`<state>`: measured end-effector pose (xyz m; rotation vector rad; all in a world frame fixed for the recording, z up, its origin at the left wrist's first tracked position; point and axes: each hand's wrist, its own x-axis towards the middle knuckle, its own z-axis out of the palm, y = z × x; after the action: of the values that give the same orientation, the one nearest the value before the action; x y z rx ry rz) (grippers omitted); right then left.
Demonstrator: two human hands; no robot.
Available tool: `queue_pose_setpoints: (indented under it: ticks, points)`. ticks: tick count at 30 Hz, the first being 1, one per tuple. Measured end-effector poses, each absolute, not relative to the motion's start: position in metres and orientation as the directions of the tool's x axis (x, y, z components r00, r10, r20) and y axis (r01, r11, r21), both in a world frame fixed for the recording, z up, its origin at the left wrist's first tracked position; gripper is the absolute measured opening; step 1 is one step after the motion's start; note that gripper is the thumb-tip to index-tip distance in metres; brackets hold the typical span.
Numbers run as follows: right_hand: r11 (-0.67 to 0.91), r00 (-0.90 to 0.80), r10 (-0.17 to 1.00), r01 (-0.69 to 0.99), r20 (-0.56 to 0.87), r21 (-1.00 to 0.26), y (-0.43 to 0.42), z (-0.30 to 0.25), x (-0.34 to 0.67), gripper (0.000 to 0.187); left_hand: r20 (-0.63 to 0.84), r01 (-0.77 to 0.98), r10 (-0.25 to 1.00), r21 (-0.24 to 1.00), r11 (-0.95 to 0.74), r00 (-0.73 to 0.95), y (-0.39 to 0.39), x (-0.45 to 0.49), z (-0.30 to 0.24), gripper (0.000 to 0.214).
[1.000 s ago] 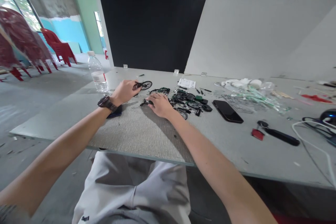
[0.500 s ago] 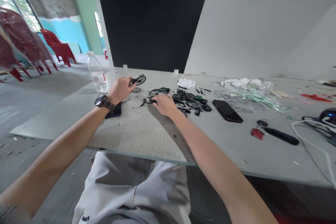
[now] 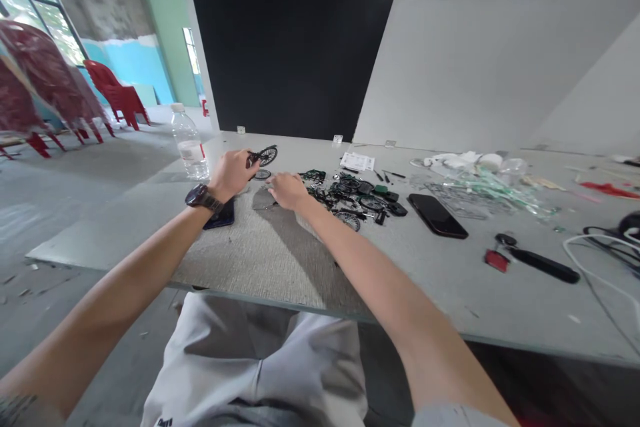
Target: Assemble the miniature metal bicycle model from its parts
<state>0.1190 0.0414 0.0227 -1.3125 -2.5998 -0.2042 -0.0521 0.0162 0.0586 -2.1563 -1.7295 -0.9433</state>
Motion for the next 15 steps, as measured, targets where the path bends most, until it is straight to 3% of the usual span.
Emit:
queue_pose_setpoints:
  ticks: [10,15]
  points:
    - [0.631,-0.606,0.755,0.776,0.252,-0.025,0.056,0.020,0.093,0.017,0.642,0.913,0.759,0.239,-0.329,0.106,0.019,-0.057,0.060,0.022]
    - [0.664,-0.633,0.747,0.727,0.206,-0.174,0.052,0.035,0.129,0.025,0.652,0.889,0.747,0.257,-0.379,0.131,0.017,-0.054,0.060,0.021]
